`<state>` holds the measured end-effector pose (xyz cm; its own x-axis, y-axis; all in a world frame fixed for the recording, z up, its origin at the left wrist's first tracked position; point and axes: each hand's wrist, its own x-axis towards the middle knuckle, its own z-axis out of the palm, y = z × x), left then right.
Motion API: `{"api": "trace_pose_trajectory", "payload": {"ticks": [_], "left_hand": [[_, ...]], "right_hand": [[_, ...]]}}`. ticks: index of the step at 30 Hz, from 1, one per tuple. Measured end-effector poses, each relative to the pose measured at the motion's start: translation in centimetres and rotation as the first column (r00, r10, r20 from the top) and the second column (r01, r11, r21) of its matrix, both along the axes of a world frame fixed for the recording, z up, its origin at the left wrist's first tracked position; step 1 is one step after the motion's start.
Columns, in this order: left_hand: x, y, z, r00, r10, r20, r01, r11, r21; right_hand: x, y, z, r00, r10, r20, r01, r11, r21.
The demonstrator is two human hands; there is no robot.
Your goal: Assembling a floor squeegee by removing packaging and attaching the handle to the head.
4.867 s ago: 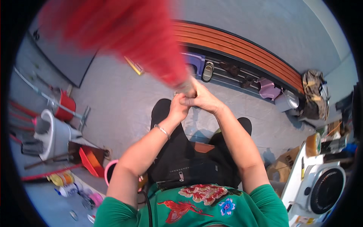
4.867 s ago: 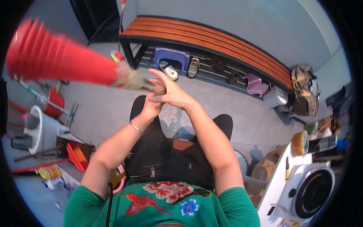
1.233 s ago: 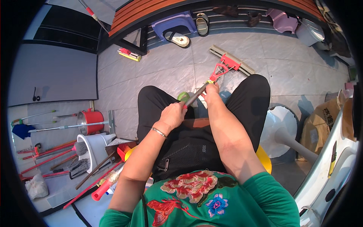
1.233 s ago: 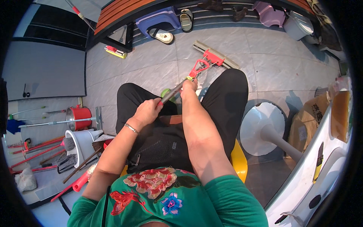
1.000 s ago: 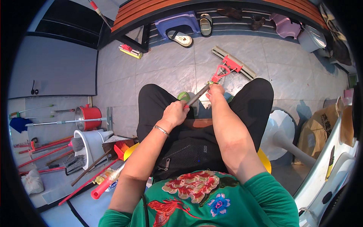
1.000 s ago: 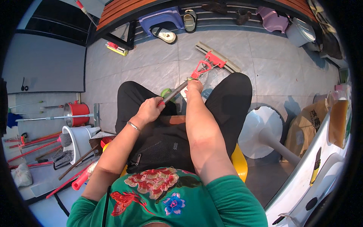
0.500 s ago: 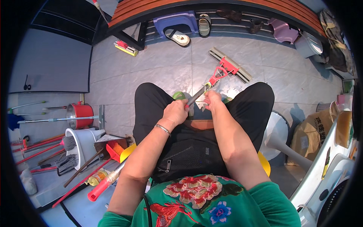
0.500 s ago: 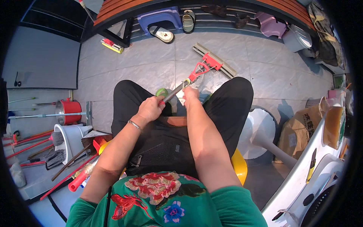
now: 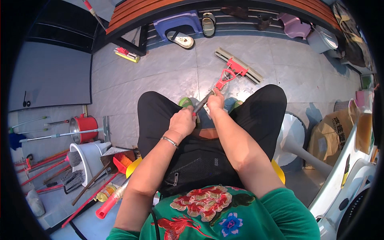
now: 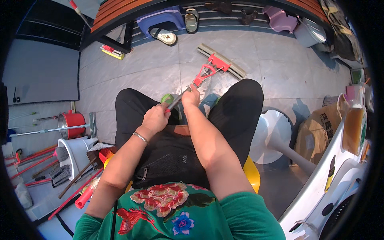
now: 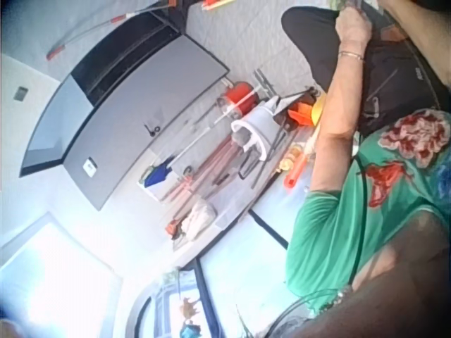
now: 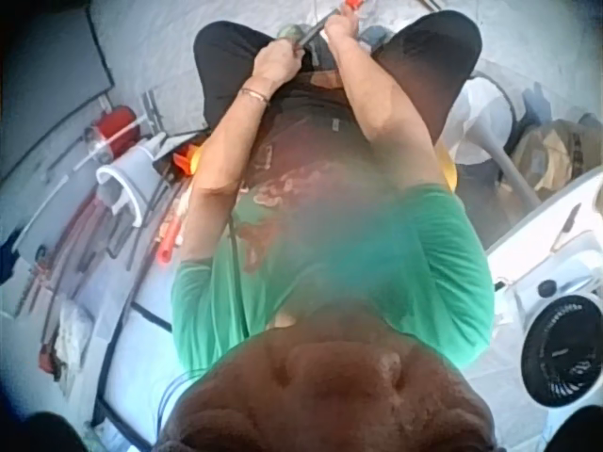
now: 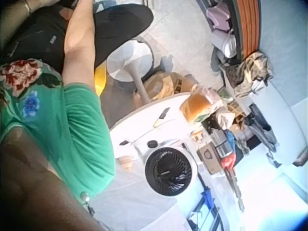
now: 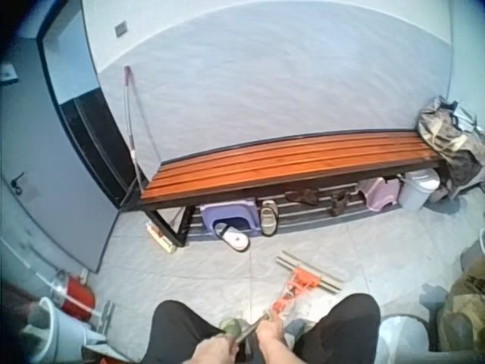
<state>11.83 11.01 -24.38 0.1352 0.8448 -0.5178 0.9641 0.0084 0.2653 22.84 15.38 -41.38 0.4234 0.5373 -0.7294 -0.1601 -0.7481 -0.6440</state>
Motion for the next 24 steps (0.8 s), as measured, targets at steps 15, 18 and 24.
{"api": "trace_pose_trajectory", "payload": {"ticks": [15, 18, 24], "left_hand": [[0.3, -0.1, -0.1, 0.999, -0.026, 0.027, 0.025, 1.000, 0.013], [0.5, -0.7, 0.1, 0.999, -0.033, 0.010, 0.033, 0.999, 0.019], [0.8, -0.5, 0.1, 0.999, -0.037, -0.039, 0.039, 0.998, 0.047]], "right_hand": [[4.9, 4.5, -3.4, 0.742, -0.466, -0.483, 0.409, 0.884, -0.225], [3.3, 4.0, -2.6, 0.791, -0.403, -0.461, 0.300, 0.911, -0.282], [2.3, 2.5, -1.2, 0.836, -0.186, -0.516, 0.080, 0.972, -0.221]]}}
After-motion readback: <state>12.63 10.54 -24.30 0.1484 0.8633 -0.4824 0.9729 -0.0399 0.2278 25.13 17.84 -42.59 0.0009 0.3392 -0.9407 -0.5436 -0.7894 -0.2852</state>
